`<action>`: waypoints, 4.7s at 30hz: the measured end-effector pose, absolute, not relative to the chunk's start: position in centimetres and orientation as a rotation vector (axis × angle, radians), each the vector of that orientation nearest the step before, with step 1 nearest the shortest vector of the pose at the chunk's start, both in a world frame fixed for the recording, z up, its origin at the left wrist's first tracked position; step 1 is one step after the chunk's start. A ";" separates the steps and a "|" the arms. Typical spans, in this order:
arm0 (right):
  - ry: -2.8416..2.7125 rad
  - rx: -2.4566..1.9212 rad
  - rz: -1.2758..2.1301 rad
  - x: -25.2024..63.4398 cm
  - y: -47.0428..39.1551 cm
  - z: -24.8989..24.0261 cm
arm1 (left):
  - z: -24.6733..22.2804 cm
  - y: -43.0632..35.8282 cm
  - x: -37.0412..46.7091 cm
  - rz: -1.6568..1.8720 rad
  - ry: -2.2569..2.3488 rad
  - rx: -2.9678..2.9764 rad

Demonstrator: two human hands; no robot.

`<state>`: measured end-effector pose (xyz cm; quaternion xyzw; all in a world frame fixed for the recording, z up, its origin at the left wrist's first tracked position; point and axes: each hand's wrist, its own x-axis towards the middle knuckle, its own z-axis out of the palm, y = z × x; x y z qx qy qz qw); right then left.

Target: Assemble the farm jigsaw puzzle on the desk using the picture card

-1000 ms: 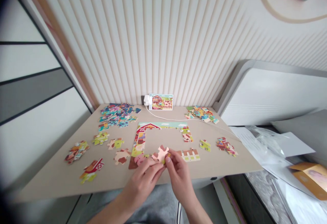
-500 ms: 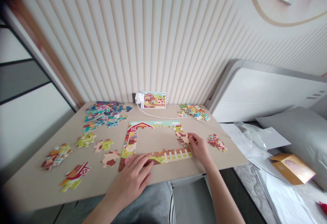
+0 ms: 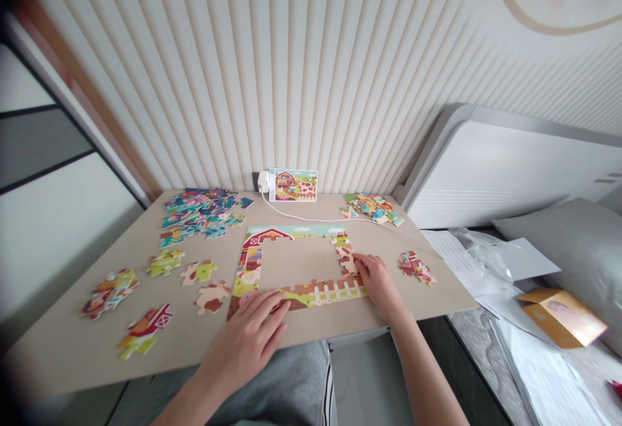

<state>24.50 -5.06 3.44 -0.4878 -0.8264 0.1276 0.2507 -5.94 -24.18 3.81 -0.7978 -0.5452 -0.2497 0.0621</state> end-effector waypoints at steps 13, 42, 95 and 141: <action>-2.309 -1.324 0.109 24.6 -5.7 2.4 | 2.8 -22.9 -12.3 -0.652 -1.875 -2.170; -2.116 -1.357 0.577 24.0 -4.8 3.3 | 2.2 -23.4 -11.9 -0.727 -1.928 -2.151; -2.468 -1.229 0.021 22.9 -8.3 3.3 | 3.0 -24.2 -13.1 -0.672 -1.840 -2.268; -2.269 -1.219 -0.369 20.2 -2.3 2.2 | 4.9 -17.3 -16.5 -0.576 -1.781 -2.251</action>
